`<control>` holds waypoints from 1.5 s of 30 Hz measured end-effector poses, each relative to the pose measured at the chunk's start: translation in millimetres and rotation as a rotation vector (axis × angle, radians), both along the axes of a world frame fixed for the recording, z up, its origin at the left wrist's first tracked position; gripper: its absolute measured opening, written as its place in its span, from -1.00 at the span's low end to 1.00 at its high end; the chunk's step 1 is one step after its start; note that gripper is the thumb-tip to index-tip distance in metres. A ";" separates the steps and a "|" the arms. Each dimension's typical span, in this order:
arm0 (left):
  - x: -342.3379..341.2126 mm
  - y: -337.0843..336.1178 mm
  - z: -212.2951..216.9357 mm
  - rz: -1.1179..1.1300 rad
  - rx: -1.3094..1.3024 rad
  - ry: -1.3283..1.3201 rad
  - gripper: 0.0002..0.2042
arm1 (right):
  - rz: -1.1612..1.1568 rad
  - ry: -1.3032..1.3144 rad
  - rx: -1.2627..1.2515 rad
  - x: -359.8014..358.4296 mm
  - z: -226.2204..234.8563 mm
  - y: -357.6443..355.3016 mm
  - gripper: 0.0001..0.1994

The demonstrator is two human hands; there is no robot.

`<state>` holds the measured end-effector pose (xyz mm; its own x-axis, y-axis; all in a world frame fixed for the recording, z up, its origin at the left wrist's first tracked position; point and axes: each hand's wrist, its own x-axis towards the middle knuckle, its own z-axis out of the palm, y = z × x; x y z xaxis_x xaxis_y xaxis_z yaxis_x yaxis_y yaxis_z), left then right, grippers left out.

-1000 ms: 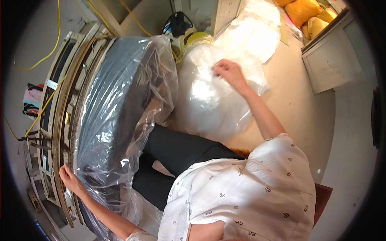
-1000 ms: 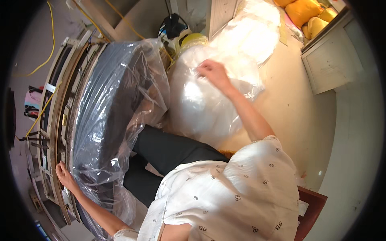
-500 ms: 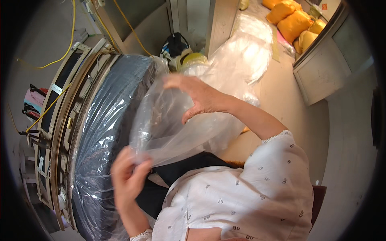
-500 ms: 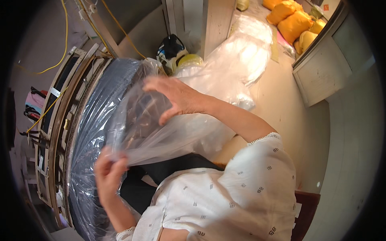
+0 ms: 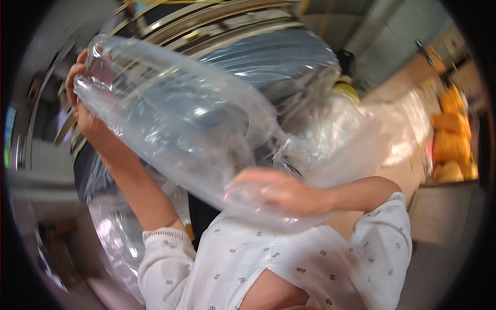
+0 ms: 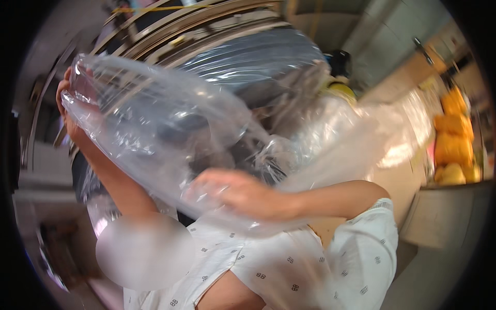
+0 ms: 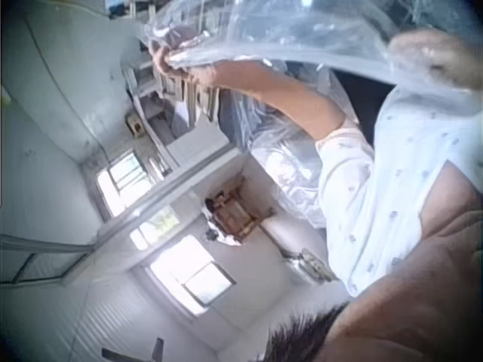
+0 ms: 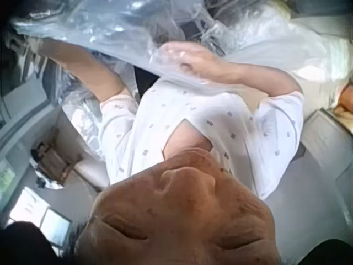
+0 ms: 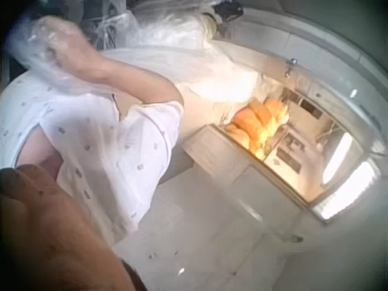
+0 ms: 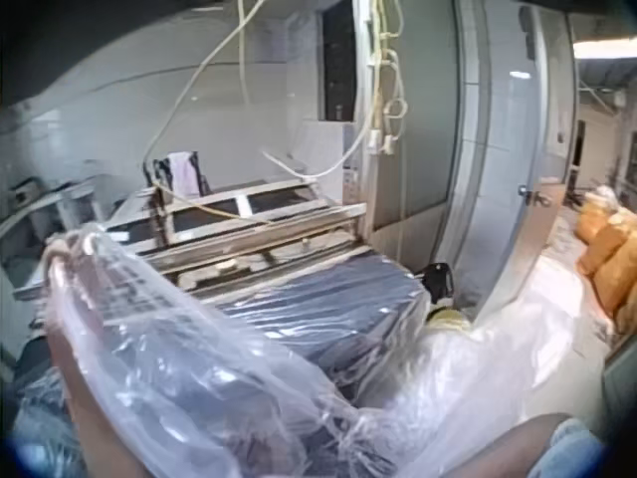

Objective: Wrapping a large curved component in clear plastic sheeting for storage or transport.

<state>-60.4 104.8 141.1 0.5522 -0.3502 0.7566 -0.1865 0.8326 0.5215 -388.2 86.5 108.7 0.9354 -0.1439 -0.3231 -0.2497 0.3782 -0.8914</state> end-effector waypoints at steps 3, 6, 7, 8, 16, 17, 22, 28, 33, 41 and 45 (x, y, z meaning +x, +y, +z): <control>75.1 67.8 -23.6 -0.195 -0.159 0.163 -0.84 | 0.484 0.117 0.542 57.0 -20.8 87.1 -0.57; 77.2 142.0 -45.7 0.146 -0.134 0.197 -0.85 | 0.642 -0.357 0.212 99.0 -16.8 116.0 -0.63; 82.9 151.2 -64.3 0.148 -0.127 0.208 -0.85 | 0.493 -0.716 -0.170 113.2 -16.3 111.4 -0.65; 81.8 186.5 -75.3 0.277 -0.022 0.185 -0.86 | 0.474 -0.701 -0.186 132.2 -7.5 97.9 -0.69; 43.4 353.5 -162.1 0.780 1.498 -0.119 -0.82 | 0.343 -0.469 -1.528 239.2 -101.4 -39.5 -0.48; 40.5 354.6 -162.9 0.800 1.505 -0.090 -0.82 | 0.373 -0.488 -1.521 237.2 -100.7 -35.0 -0.48; 59.0 249.9 -127.5 0.990 1.217 -0.085 -0.79 | 0.391 -0.414 -1.683 236.6 -99.2 -25.9 -0.43; 130.0 149.3 -135.9 1.015 1.336 -0.327 -0.68 | 0.407 -0.393 -1.688 237.9 -94.1 -20.7 -0.44; 141.5 125.6 -145.3 0.699 1.205 -0.085 -0.79 | 0.400 -0.367 -1.673 238.3 -92.8 -20.7 -0.45; 136.0 123.1 -149.3 0.750 0.921 0.094 -0.82 | 0.388 -0.380 -1.651 236.5 -93.1 -23.9 -0.46; 126.2 119.6 -148.7 0.889 1.213 -0.188 -0.84 | 0.394 -0.367 -1.641 236.8 -93.4 -23.1 -0.47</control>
